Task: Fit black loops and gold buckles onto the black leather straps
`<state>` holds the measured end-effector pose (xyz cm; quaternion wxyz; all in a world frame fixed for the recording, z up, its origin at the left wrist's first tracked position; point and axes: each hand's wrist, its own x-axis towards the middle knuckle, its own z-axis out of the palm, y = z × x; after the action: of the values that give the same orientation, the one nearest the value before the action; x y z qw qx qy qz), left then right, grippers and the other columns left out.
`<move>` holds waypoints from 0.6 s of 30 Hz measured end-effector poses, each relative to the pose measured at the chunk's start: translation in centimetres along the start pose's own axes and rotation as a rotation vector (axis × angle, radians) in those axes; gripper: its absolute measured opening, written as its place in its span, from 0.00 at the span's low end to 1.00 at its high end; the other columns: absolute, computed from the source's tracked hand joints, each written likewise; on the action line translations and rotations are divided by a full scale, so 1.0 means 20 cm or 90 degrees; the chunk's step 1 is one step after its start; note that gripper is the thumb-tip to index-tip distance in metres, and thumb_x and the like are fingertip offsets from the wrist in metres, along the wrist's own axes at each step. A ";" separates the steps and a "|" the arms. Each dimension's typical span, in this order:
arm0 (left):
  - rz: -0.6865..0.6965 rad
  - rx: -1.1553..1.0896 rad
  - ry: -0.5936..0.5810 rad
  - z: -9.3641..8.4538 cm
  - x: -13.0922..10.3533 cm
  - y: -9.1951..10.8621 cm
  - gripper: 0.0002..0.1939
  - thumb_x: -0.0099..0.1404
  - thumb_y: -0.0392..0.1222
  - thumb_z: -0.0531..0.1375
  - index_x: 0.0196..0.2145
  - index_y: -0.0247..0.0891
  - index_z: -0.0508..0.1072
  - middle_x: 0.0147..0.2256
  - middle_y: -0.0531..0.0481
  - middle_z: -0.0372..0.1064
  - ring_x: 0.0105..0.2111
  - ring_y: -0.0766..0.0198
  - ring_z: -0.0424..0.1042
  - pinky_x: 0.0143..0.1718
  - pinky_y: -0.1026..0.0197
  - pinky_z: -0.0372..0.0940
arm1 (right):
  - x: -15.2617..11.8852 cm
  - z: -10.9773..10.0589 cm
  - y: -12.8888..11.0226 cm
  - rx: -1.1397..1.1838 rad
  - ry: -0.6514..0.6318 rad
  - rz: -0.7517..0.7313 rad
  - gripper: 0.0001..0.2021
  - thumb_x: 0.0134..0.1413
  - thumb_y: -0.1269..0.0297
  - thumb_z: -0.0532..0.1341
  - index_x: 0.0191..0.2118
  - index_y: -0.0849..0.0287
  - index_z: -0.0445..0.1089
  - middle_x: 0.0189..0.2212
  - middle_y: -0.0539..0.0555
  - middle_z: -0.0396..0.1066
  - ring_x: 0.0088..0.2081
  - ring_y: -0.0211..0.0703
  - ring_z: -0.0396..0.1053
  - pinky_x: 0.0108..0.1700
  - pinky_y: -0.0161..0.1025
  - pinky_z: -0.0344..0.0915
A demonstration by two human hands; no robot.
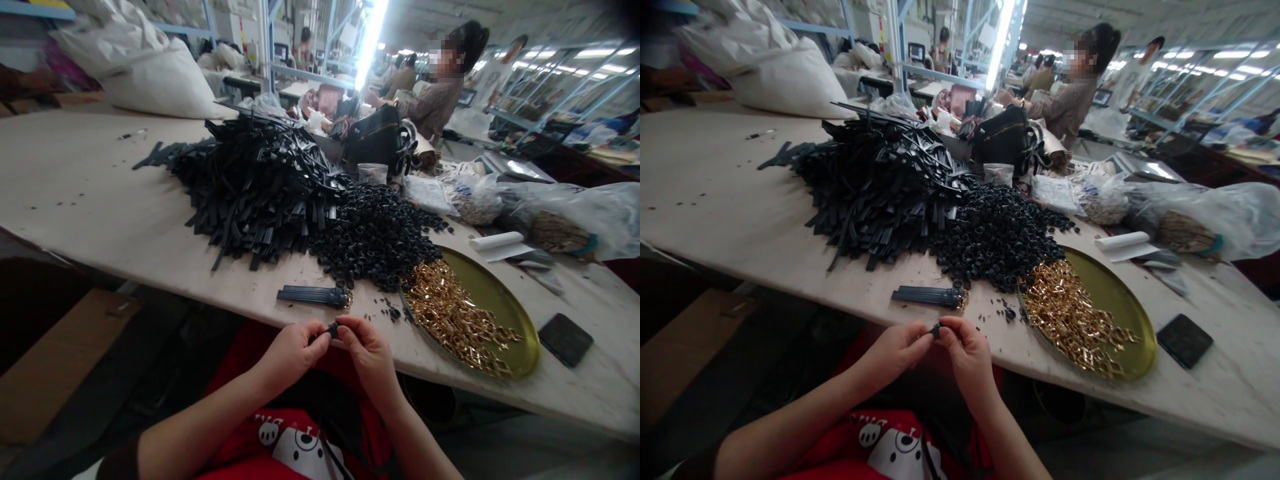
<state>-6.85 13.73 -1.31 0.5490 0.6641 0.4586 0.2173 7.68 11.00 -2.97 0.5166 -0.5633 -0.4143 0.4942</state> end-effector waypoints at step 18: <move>0.018 -0.052 -0.019 0.03 0.03 -0.01 0.14 0.60 0.33 0.50 0.45 0.37 0.60 0.35 0.51 0.69 0.35 0.66 0.68 0.38 0.64 0.60 | -0.02 0.00 0.06 0.218 -0.019 0.186 0.09 0.45 0.60 0.64 0.33 0.57 0.68 0.27 0.48 0.69 0.28 0.37 0.67 0.32 0.35 0.64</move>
<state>-6.22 13.94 -1.83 0.5790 0.6508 0.4321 0.2336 7.54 10.45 -4.13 0.5212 -0.5139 -0.2461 0.6353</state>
